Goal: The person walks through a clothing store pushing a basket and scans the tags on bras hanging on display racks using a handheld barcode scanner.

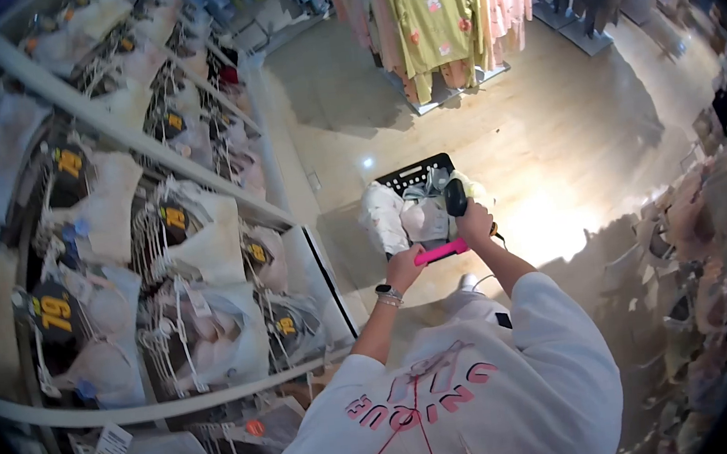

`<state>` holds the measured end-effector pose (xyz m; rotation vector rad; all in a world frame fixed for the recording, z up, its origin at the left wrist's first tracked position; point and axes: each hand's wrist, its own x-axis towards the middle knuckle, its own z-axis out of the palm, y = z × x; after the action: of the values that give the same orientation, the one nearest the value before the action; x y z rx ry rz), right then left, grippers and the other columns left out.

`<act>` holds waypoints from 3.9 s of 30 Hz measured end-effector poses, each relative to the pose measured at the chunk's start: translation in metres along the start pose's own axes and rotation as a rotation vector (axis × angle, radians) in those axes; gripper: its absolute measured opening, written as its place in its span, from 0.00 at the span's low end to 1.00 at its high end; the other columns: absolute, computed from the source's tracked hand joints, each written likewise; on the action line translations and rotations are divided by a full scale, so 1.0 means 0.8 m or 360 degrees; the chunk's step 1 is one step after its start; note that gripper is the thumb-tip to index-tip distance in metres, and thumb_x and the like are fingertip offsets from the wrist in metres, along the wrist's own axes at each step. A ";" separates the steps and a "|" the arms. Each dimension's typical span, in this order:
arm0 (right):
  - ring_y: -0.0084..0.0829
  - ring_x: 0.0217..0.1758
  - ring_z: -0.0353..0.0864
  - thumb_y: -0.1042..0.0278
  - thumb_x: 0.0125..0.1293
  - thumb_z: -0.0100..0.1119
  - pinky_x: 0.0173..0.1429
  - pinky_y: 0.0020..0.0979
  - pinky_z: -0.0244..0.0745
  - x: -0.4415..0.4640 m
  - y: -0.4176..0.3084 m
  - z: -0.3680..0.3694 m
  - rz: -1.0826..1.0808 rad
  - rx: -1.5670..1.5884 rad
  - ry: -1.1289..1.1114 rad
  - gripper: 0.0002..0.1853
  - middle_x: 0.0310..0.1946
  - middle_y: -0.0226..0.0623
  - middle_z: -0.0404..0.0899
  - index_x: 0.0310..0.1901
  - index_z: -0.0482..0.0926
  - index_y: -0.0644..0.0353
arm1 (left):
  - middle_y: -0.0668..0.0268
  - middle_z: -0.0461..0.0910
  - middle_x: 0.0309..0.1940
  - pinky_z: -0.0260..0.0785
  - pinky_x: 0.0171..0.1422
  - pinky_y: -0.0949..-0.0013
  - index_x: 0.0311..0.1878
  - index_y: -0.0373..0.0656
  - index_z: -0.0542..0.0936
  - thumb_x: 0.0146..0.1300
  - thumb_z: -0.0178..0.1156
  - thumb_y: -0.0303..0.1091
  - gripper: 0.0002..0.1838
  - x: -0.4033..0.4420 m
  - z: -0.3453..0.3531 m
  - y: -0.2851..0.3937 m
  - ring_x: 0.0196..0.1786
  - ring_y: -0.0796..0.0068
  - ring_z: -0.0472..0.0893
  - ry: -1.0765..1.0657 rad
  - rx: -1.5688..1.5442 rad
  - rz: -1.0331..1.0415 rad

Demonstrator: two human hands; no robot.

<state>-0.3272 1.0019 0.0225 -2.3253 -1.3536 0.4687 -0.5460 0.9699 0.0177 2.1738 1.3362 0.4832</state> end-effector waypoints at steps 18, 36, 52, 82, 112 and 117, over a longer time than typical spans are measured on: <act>0.46 0.42 0.79 0.68 0.45 0.60 0.45 0.48 0.66 0.184 -0.061 0.029 -0.0197 0.0187 0.0052 0.17 0.34 0.42 0.78 0.41 0.74 0.54 | 0.60 0.82 0.27 0.73 0.34 0.58 0.35 0.47 0.80 0.47 0.70 0.37 0.12 0.180 -0.024 -0.036 0.32 0.57 0.82 0.0124 0.0019 -0.0236; 0.45 0.40 0.80 0.66 0.49 0.60 0.43 0.47 0.70 0.368 -0.148 0.071 -0.0471 -0.0056 -0.0010 0.13 0.32 0.42 0.79 0.39 0.76 0.53 | 0.59 0.81 0.26 0.74 0.34 0.57 0.39 0.51 0.81 0.50 0.65 0.38 0.11 0.321 -0.052 -0.096 0.30 0.55 0.82 0.0351 0.0118 -0.0086; 0.44 0.38 0.81 0.59 0.53 0.59 0.43 0.46 0.71 0.504 -0.286 0.142 -0.0642 -0.0455 -0.0213 0.17 0.32 0.39 0.80 0.45 0.74 0.51 | 0.63 0.81 0.25 0.74 0.31 0.58 0.36 0.51 0.82 0.51 0.63 0.39 0.08 0.441 -0.122 -0.231 0.28 0.60 0.81 0.0601 0.0055 0.0111; 0.50 0.36 0.79 0.69 0.44 0.62 0.39 0.48 0.71 0.728 -0.549 0.253 -0.0896 0.0158 -0.0398 0.16 0.30 0.45 0.78 0.39 0.76 0.56 | 0.64 0.75 0.24 0.72 0.31 0.57 0.27 0.47 0.75 0.44 0.67 0.42 0.13 0.692 -0.315 -0.447 0.27 0.59 0.78 0.0648 0.0431 -0.0218; 0.55 0.39 0.81 0.63 0.48 0.62 0.43 0.50 0.74 0.974 -0.776 0.347 -0.0449 -0.0021 -0.0274 0.20 0.32 0.52 0.81 0.45 0.74 0.55 | 0.63 0.76 0.27 0.72 0.35 0.58 0.31 0.48 0.76 0.46 0.65 0.38 0.10 0.970 -0.472 -0.650 0.32 0.59 0.79 0.0524 0.0140 -0.0067; 0.55 0.41 0.80 0.61 0.49 0.63 0.45 0.50 0.74 1.019 -0.807 0.364 -0.0418 0.0061 -0.0262 0.21 0.34 0.51 0.82 0.47 0.74 0.53 | 0.61 0.76 0.26 0.71 0.32 0.55 0.30 0.46 0.76 0.49 0.64 0.39 0.10 1.016 -0.491 -0.679 0.29 0.57 0.79 0.0618 0.0089 -0.0037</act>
<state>-0.5586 2.0567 0.0295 -2.0755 -1.6827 0.6066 -0.7844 1.9962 0.0151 2.1798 1.5881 0.9043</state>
